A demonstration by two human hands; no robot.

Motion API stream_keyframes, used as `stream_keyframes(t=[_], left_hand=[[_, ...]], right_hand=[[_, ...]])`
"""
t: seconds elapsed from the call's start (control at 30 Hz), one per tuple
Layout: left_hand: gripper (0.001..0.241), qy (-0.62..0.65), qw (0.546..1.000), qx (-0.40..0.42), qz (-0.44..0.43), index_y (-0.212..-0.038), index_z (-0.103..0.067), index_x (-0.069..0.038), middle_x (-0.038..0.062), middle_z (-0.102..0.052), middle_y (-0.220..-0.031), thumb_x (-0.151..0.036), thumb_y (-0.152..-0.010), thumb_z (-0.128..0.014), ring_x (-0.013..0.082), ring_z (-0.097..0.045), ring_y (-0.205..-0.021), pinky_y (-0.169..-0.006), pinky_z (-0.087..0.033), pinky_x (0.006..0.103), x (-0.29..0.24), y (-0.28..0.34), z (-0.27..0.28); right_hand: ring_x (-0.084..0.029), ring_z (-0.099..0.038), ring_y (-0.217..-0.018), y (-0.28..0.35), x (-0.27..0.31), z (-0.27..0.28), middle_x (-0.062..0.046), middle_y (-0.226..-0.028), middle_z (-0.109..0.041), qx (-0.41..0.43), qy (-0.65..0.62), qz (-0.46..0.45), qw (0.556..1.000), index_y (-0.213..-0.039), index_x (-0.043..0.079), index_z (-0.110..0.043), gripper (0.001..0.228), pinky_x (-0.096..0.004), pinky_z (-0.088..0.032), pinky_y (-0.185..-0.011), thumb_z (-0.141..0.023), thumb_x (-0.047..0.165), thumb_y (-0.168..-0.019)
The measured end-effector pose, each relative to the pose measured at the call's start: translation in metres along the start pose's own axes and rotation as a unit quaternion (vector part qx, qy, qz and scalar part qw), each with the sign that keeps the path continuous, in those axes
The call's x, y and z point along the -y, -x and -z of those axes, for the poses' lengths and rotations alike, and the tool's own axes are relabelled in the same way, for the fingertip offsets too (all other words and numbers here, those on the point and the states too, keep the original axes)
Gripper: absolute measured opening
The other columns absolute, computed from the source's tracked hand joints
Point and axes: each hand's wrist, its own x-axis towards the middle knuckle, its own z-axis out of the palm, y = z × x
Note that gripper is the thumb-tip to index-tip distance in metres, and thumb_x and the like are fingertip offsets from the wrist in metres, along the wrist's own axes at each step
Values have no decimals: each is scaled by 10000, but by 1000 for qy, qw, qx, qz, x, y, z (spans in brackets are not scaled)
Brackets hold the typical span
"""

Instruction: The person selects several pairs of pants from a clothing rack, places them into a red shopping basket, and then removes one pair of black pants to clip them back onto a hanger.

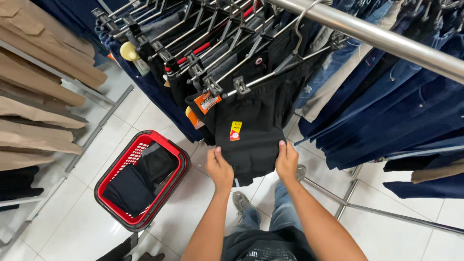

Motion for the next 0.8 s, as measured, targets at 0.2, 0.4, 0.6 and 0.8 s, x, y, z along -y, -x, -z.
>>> stream_keyframes(t=[0.2,0.4,0.6,0.8], left_hand=[[275,16,998,7,-57,-928,-641,-115,110,-665,-678,-207,-1167,-541,179,-626,-665,-703,-532,355,-15,-14,14],[333,97,995,15,26,-880,-667,-106,65,-630,-712,-251,-1161,-562,148,-560,-734,-752,-508,338,-44,-6,25],[295,134,981,54,126,-1139,-735,-69,127,-712,-1123,-327,-1148,-591,231,-590,-1129,-1024,-465,436,-25,24,61],[596,123,963,156,182,-1400,-533,-59,213,-701,-1353,-211,-921,-854,348,-648,-1302,-1142,-467,516,15,106,73]], right_hand=[[-239,-714,-818,-3,23,9,-203,-858,-769,46,9,-3,999,-1013,46,-768,347,-439,-553,-773,-569,280,-1175],[-325,-630,-1181,31,52,18,-246,-1299,-701,105,-206,-195,953,-1348,-51,-691,527,-544,-498,-1066,-539,415,-1155],[-349,-743,-889,58,-3,30,-148,-1017,-748,255,-270,-310,875,-1178,71,-793,330,-517,-628,-815,-641,349,-1087],[-196,-706,-771,71,-21,51,-63,-845,-699,244,-196,-212,926,-1056,56,-798,169,-360,-637,-697,-691,187,-1068]])
